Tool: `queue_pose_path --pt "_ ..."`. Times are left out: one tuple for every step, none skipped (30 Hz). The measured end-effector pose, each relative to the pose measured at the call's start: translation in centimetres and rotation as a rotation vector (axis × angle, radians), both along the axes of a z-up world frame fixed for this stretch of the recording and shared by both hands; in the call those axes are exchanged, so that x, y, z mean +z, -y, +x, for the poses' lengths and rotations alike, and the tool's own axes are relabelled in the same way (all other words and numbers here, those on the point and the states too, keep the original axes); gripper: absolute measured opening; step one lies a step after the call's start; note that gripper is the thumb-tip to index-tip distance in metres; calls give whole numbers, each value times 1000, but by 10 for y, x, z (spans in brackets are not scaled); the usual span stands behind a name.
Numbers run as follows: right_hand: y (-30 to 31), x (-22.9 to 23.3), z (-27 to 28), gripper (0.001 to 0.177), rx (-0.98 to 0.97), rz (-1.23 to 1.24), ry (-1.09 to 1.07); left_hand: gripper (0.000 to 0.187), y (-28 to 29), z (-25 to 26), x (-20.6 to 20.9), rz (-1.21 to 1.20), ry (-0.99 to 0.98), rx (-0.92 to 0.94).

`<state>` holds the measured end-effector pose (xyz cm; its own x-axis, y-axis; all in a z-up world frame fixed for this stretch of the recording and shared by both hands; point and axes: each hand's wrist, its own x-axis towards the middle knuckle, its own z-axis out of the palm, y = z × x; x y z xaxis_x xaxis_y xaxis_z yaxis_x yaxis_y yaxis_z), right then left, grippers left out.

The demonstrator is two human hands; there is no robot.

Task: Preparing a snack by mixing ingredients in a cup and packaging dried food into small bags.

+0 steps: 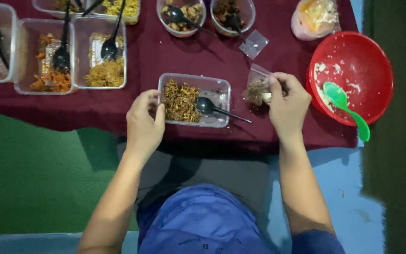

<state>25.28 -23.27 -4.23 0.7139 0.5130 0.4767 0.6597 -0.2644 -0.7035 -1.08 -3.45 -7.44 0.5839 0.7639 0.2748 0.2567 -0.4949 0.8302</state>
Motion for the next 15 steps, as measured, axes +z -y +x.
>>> queue_pose_path --pt "-8 2 -1 6 9 -2 -2 27 0 -1 0 -2 -2 9" --pt "-17 3 -1 11 -8 -52 -25 27 -1 -2 0 -20 -10 10" --pt "-24 3 -2 18 -31 -100 -49 26 -1 -3 1 -36 -21 6" --pt "-19 -5 5 18 -27 -100 -52 26 1 -6 0 -37 -24 9" --pt "-17 -13 15 20 -63 -78 -71 27 2 -8 0 -26 -14 20" --pt "-15 -21 25 23 -98 -55 -90 27 2 -10 0 -14 -4 31" --pt "-15 -19 15 23 -90 -58 -93 27 1 -12 -2 -17 -7 40" --pt "-14 -18 5 19 -97 -93 -56 26 1 -14 -4 -2 7 39" --pt "-15 -17 -5 16 -109 -121 -18 25 -3 -14 -5 19 21 34" --pt "-5 -20 -7 16 -105 -116 -20 25 -2 -13 -9 25 19 38" --pt "3 -23 -8 12 -94 -204 -28 26 -3 -13 -12 50 38 42" --pt "10 -26 -10 12 -82 -292 -34 27 -3 -13 -15 76 57 46" --pt "13 -17 -21 12 -70 -285 -40 27 -2 -11 -16 83 50 56" --pt "17 -9 -32 13 -36 -326 -73 27 0 -9 -17 90 56 57" --pt "19 0 -43 16 3 -365 -104 26 1 -9 -18 98 63 63"
